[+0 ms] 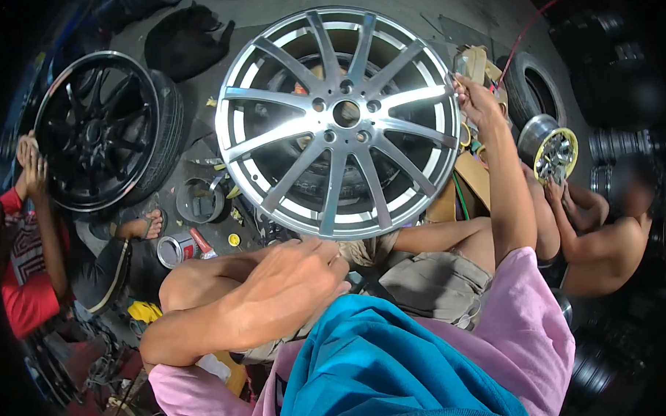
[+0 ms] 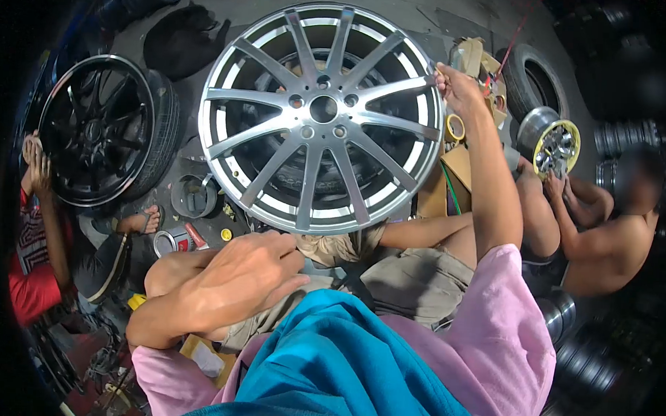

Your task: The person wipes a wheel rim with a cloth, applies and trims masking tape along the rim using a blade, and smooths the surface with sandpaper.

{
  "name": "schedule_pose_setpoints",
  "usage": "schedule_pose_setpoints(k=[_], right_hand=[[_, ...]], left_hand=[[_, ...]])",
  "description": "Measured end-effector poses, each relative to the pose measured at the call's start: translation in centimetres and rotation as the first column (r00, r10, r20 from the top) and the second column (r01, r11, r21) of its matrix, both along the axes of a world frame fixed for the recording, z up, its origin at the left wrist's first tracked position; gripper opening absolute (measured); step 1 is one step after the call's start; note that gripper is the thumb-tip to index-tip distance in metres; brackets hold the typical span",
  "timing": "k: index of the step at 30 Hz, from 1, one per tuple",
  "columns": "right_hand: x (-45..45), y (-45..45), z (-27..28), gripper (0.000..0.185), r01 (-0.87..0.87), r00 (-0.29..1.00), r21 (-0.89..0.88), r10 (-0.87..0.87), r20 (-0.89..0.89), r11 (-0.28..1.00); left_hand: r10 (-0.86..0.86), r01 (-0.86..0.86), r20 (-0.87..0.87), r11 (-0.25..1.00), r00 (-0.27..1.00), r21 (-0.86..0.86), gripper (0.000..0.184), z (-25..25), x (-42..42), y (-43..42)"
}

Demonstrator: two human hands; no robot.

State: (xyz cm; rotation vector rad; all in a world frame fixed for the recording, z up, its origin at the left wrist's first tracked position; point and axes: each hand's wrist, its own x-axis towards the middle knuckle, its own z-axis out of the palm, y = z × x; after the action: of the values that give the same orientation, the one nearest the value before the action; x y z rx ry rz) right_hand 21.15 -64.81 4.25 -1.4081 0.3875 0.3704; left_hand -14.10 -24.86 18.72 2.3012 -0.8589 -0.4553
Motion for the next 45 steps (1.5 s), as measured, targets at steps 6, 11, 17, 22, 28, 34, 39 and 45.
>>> schedule_pose_setpoints(k=[6, 11, 17, 22, 28, 34, 39, 45], right_hand=[[9.1, 8.1, 3.8, 0.021, -0.226, 0.969, -0.304, 0.246, 0.026, 0.925], [13.4, 19.0, 4.8, 0.021, -0.319, 0.89, -0.517, 0.439, 0.125, 0.794], [11.9, 31.2, 5.4, 0.016, -0.468, 0.779, -0.526, 0.612, 0.134, 0.71], [7.5, 38.4, 5.3, 0.018, -0.521, 0.546, -0.696, 0.82, 0.174, 0.494], [-2.6, 43.5, 7.1, 0.017, -0.421, 0.222, -0.89, 0.971, 0.085, 0.174], [-12.4, 44.2, 5.6, 0.019, -0.487, -0.075, -0.871, 0.997, -0.035, -0.067], [-17.8, 40.7, 6.1, 0.02, -0.799, -0.128, -0.58, 0.988, -0.091, -0.157], [-16.1, 29.0, 8.4, 0.043, -0.897, 0.417, -0.127, 0.906, 0.065, 0.422]], left_hand=[[-0.041, 0.041, 0.009, 0.998, 0.999, 0.053, 0.023, 0.4, -0.4, 1.2], [0.038, -0.033, 0.071, 0.997, 0.997, -0.068, 0.019, -0.6, -1.6, 1.8], [0.208, -0.171, 0.336, 0.976, 0.919, -0.138, 0.018, -1.4, -3.0, 2.4], [0.216, -0.225, 0.648, 0.972, 0.73, -0.07, 0.015, -2.0, -4.4, 2.5], [0.189, -0.233, 0.532, 0.972, 0.826, 0.016, 0.016, -2.5, -4.3, 1.4], [0.173, -0.216, 0.505, 0.976, 0.846, 0.029, 0.013, -3.2, -4.5, 1.6], [0.128, -0.163, 0.386, 0.985, 0.913, 0.058, 0.017, -2.6, -4.3, 1.8], [0.159, -0.137, 0.318, 0.986, 0.935, -0.09, 0.022, -3.6, -6.3, 3.1]])
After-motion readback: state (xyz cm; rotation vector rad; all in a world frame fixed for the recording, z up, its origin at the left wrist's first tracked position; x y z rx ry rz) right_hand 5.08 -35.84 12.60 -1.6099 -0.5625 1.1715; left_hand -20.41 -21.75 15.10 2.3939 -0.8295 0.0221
